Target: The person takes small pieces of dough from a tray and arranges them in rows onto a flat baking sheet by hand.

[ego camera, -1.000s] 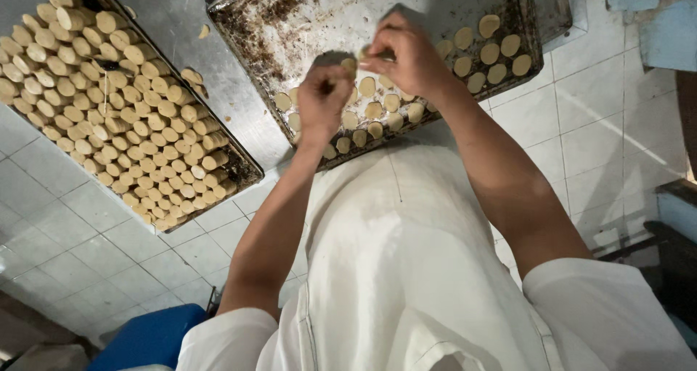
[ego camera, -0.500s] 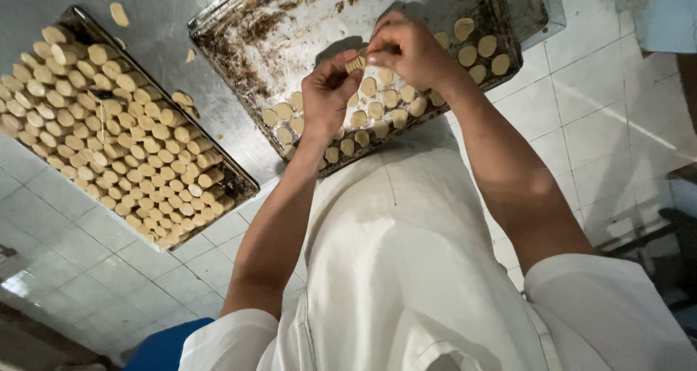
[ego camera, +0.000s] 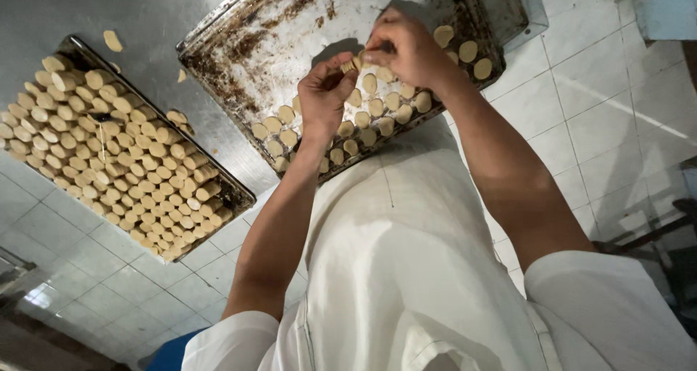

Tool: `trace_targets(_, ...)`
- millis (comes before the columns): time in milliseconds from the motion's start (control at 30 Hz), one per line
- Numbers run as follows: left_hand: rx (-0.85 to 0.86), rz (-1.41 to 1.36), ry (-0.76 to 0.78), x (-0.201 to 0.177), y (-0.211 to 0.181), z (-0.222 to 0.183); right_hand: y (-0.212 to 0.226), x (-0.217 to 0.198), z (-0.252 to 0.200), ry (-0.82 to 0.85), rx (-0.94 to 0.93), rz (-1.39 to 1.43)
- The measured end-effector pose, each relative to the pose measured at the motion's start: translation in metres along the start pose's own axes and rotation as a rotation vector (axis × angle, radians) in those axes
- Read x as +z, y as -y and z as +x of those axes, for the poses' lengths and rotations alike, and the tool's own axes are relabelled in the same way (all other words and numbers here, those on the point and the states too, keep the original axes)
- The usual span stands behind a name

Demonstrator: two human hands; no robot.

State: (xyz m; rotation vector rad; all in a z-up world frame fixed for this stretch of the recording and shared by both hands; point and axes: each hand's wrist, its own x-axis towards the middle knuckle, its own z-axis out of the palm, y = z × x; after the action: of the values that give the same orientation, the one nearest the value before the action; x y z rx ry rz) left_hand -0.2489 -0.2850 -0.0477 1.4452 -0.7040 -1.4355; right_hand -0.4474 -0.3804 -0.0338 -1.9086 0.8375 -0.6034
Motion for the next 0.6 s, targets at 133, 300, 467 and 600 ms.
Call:
trace_targets(133,-0.018,-0.067,0.028,0.01,-0.002,0.004,-0.009,-0.008,-0.003,0.021,0.005,0.02)
trace_targets(300,-0.009,-0.128,0.036,0.02,0.0,0.013,-0.02,-0.02,-0.006,-0.036,0.108,-0.272)
trace_targets(467,0.043,-0.176,0.094,0.035,0.016,0.023,-0.028,-0.03,-0.009,-0.071,0.022,-0.198)
trace_targets(600,0.015,-0.153,0.109,0.04,0.02,0.028,-0.03,-0.038,-0.008,0.013,0.045,0.077)
